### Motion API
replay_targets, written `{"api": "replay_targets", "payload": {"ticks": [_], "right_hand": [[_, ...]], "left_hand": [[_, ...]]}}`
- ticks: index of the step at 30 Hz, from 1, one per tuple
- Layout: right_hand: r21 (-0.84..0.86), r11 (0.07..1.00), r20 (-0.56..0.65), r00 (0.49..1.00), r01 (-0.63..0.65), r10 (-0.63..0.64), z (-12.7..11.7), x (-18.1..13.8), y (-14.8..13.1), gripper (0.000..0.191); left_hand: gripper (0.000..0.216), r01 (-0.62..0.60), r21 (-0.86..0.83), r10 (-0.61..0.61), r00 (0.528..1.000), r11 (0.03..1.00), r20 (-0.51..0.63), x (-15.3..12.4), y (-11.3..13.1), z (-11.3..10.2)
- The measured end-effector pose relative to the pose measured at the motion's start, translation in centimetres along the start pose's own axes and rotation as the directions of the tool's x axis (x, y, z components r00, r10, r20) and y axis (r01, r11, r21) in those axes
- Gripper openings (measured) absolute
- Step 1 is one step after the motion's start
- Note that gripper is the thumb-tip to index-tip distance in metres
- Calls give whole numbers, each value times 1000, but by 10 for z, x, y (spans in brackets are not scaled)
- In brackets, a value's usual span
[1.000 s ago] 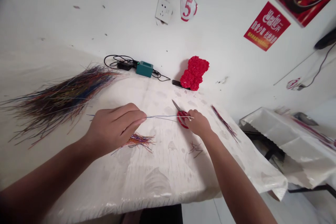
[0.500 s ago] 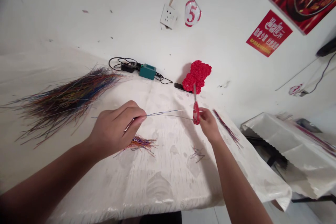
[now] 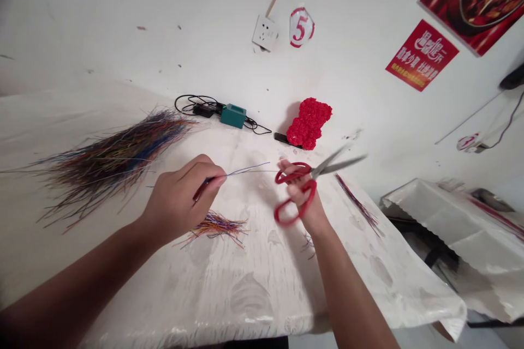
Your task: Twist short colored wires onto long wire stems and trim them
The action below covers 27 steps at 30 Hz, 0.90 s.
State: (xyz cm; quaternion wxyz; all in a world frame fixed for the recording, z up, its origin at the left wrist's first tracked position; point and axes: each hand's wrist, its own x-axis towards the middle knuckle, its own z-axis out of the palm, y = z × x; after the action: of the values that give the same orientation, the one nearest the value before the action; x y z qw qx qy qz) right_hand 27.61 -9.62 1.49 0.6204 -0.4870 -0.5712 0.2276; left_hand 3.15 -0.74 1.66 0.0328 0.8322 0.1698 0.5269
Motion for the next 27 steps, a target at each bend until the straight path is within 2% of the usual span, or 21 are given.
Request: {"api": "replay_targets", "payload": {"ticks": [3,5,8,10,11,12,14,16,18,20,23,24,27], "right_hand": [[-61,998,39,999,6,-3,-5,-2,2,45],[-121,992,5,1000,20,-20,-4,-5,-1,43],[-235,972,-194,981,-24,-22,2,-11,-8,30],[-243,965,-349,937,-98,7,5,-13,-13,34],[-214,971,-375,927,-103,15,5,-14,-14,35],[-181,980,-356,934,-86,16,6,-13,-16,34],[-140,990,-220,975,-6,-25,5,-12,-17,31],[-112,991,-46,996,77,-83,3,-9,-17,50],[-89,987,35,991,135,-133,2,-6,-15,66],[-82,982,11,985,171,-170,0,-5,-13,66],[-146,978,-150,974,150,-171,-3,-6,-8,36],[-169,979,-208,967,114,-149,-5,-7,-7,33],[-157,987,-308,949,22,-70,-8,-9,-5,45]], "left_hand": [[7,35,-29,-35,999,999,-16,0,-1,1],[7,51,-40,-52,998,998,-21,1,-2,1],[7,65,-51,-66,998,997,-25,1,-2,2],[7,67,-54,-69,997,996,-26,1,-3,2],[7,66,-52,-68,997,996,-26,1,-3,1],[7,66,-52,-67,997,996,-26,1,-3,1],[6,66,-52,-68,997,996,-23,0,-2,1],[6,69,-55,-70,997,996,-23,0,-2,2],[7,75,-55,-76,997,996,-26,0,-2,2],[7,79,-57,-81,996,995,-30,0,-2,2],[7,79,-64,-82,996,995,-33,0,-2,3],[7,77,-66,-80,996,995,-34,0,-2,3],[7,75,-67,-77,997,995,-29,1,-3,3]]}}
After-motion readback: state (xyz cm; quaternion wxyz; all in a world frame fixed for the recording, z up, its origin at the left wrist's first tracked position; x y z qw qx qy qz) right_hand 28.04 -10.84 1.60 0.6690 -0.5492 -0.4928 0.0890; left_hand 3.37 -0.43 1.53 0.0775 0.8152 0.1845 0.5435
